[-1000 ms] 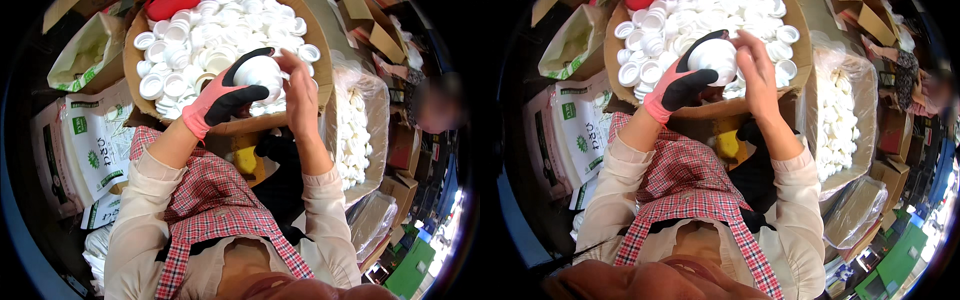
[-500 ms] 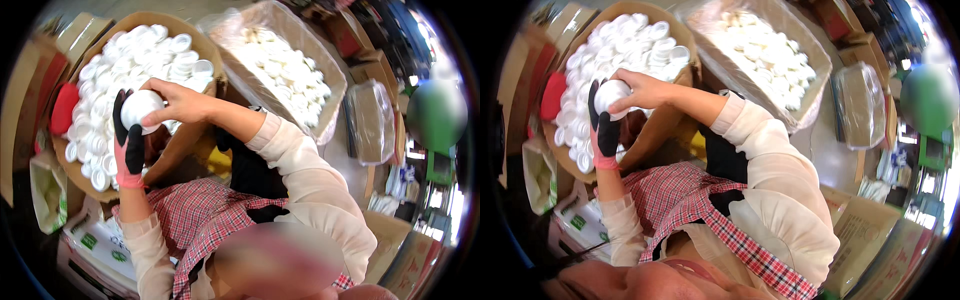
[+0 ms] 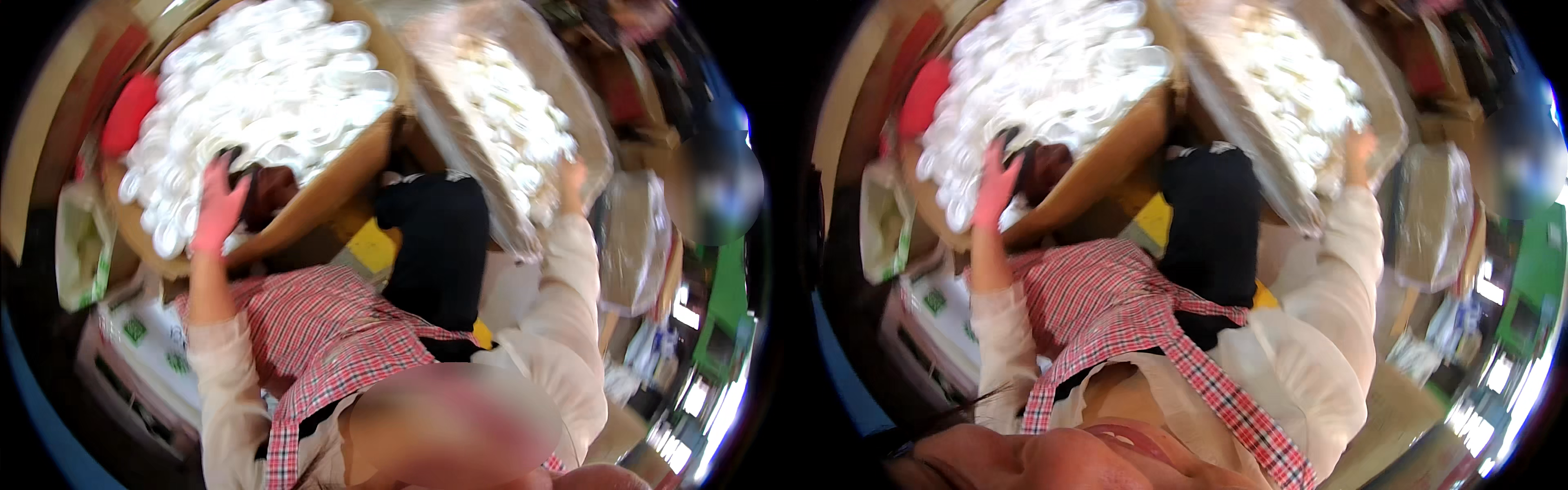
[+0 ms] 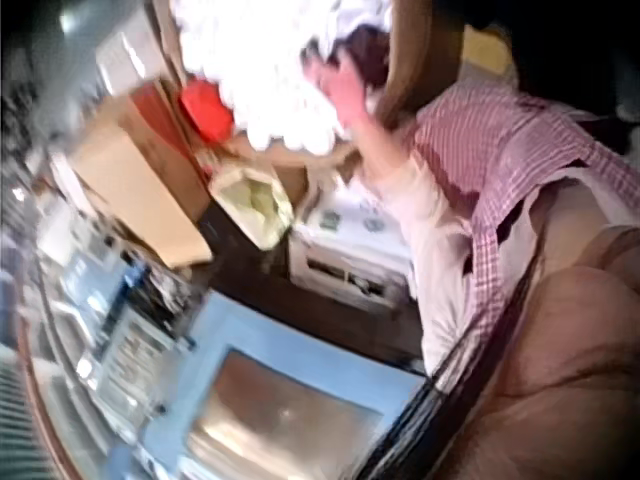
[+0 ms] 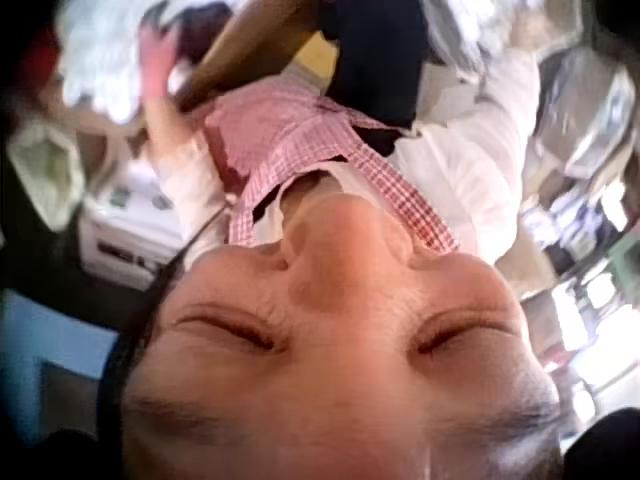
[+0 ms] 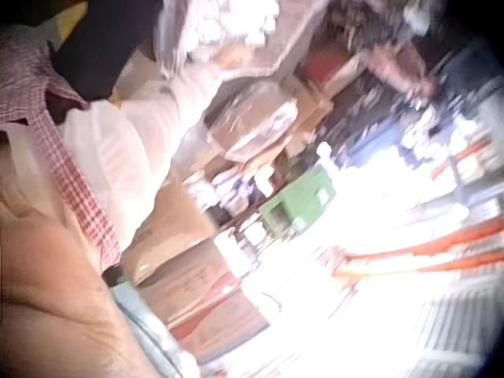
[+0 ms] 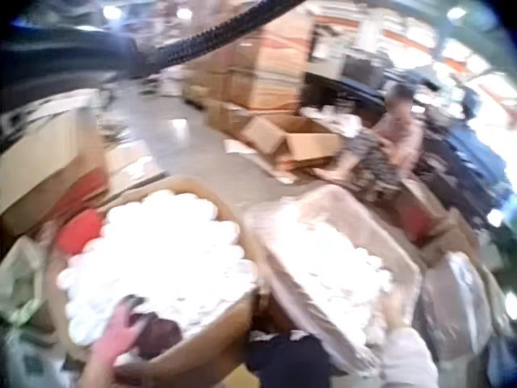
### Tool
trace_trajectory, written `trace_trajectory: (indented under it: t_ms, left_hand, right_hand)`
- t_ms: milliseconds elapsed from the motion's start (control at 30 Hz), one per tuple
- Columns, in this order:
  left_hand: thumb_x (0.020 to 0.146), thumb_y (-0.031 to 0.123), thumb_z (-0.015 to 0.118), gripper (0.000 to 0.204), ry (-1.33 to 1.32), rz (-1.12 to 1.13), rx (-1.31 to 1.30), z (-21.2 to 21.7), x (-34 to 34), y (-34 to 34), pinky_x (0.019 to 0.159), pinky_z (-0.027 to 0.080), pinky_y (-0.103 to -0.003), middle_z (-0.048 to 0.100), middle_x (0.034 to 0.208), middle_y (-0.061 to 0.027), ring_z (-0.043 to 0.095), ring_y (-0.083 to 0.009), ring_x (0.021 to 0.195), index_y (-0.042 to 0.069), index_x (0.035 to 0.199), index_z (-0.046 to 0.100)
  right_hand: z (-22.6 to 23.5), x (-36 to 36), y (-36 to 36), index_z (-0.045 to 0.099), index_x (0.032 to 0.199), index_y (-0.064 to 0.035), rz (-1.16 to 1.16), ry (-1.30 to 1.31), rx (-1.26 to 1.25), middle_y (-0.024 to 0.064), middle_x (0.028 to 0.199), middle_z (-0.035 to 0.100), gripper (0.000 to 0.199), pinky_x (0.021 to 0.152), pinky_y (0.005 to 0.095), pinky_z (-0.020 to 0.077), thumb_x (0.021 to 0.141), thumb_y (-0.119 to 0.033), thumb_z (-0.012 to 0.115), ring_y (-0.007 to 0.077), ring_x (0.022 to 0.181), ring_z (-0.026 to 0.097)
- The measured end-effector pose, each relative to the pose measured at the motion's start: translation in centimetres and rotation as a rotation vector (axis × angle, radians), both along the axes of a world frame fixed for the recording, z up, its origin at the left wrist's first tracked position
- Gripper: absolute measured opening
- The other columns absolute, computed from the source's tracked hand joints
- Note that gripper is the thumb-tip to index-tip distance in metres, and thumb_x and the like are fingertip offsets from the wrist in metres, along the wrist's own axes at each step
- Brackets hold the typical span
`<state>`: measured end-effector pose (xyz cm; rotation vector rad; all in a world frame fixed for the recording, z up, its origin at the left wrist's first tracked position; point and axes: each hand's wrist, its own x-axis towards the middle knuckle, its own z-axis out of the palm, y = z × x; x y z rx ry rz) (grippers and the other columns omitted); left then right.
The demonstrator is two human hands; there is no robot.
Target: The person repeatedly picks up small white plastic cups from a large cardboard box, wipes the rim of each cup with a brown cloth, and places the cleaned cups into a second box. The process is continuous and repetitive.
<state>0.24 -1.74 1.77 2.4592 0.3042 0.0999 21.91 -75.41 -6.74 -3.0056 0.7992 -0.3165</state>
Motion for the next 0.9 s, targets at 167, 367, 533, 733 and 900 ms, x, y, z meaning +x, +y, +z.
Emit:
trace_trajectory:
  t_ms: [167,367,533,733,900]
  left_hand:
    - [0.087,0.031,0.060,0.052,0.368,-0.204,0.223,2.3,-0.3,-2.4,0.100,0.041,-0.043,0.052,0.127,-0.0235,0.048,-0.0383,0.120,0.004,0.129,0.048]
    - [0.089,0.038,0.056,0.049,0.490,-0.250,0.170,4.5,-1.5,-2.5,0.091,0.047,-0.043,0.057,0.119,-0.0197,0.057,-0.0353,0.109,0.006,0.126,0.049]
    - [0.089,0.037,0.056,0.051,0.266,-0.077,0.080,4.6,-2.3,-0.9,0.092,0.047,-0.042,0.058,0.120,-0.0167,0.057,-0.0341,0.110,0.006,0.128,0.050]
    - [0.087,0.043,0.059,0.063,-0.283,0.484,-0.457,2.9,-1.9,2.4,0.089,0.049,-0.043,0.046,0.133,-0.0191,0.054,-0.0366,0.114,0.009,0.137,0.042]
    - [0.093,0.053,0.049,0.066,-0.364,0.379,-2.003,4.8,-2.0,3.1,0.098,0.040,-0.062,0.035,0.144,-0.0196,0.045,-0.0426,0.119,0.010,0.141,0.034]
  right_hand:
    - [8.3,4.3,15.6,0.063,0.115,0.0010,0.595,-0.078,0.375,0.0173,0.112,0.066,0.043,0.086,0.0368,0.0504,0.087,-0.031,0.066,0.0272,0.099,0.064]
    - [13.4,-2.0,48.1,0.063,0.112,-0.0011,1.372,0.341,0.723,0.0138,0.104,0.067,0.028,0.080,0.0343,0.0513,0.089,-0.018,0.064,0.0226,0.089,0.065]
    - [4.7,-6.0,62.2,0.057,0.119,-0.0011,1.326,0.384,0.673,0.0201,0.103,0.066,0.046,0.078,0.0402,0.0507,0.081,-0.024,0.070,0.0316,0.086,0.064]
    - [5.4,-6.5,64.8,0.065,0.091,-0.0004,1.276,0.300,0.968,0.0062,0.069,0.061,0.032,0.062,0.0300,0.0468,0.074,-0.022,0.079,0.0147,0.065,0.055]
    - [16.8,-9.8,62.6,0.059,0.120,-0.0027,1.543,0.342,1.244,0.0048,0.106,0.064,0.036,0.072,0.0225,0.0508,0.086,-0.010,0.069,0.0085,0.083,0.058]
